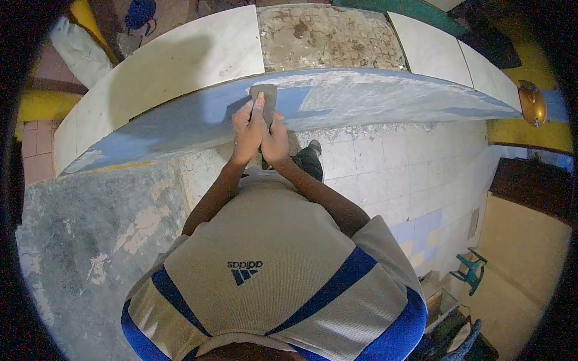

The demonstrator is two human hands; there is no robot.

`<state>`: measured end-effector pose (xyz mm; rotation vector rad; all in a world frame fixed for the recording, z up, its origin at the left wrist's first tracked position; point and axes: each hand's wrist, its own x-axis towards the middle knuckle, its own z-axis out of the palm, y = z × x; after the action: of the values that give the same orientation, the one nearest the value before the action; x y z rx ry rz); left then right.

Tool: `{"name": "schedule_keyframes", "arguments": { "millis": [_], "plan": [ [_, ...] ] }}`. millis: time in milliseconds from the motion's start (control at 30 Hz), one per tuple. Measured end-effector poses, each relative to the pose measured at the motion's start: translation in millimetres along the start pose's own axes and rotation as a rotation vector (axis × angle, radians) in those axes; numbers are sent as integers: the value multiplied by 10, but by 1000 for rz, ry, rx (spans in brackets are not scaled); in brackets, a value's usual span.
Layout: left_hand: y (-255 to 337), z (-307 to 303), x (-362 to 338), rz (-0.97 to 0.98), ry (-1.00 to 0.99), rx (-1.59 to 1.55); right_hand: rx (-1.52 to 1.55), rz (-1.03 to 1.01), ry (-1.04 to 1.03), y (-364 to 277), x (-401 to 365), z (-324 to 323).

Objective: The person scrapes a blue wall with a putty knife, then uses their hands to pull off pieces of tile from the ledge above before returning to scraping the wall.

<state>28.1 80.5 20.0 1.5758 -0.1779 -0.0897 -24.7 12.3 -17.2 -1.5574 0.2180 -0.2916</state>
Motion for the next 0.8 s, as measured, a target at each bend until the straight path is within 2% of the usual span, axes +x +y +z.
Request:
{"name": "schedule_keyframes", "arguments": {
  "millis": [67, 167, 233, 367, 500, 567, 667, 800],
  "plan": [
    [-72, -13, 17, 6, -9, 35, -8, 7, -14, -3, 12, -18],
    [-161, -43, 24, 15, -24, 52, -35, -99, 7, 43, 39, -16],
    [-168, -38, 44, 41, -30, 63, -10, -51, -26, 59, 43, -45],
    [47, -22, 3, -41, -51, 2, 48, 28, -32, -32, 30, -30],
    [-52, -18, 16, -20, -39, 2, -94, -53, -28, 28, 50, -46],
    [-257, -41, 32, 15, -71, 61, -92, -30, -44, 1, 54, -60],
    [-225, -69, 42, 92, -69, 76, -59, 92, -94, 25, 42, -112],
    [-261, -79, 84, 157, -63, 90, -4, 92, -43, 76, 74, -46]
  ]
}}
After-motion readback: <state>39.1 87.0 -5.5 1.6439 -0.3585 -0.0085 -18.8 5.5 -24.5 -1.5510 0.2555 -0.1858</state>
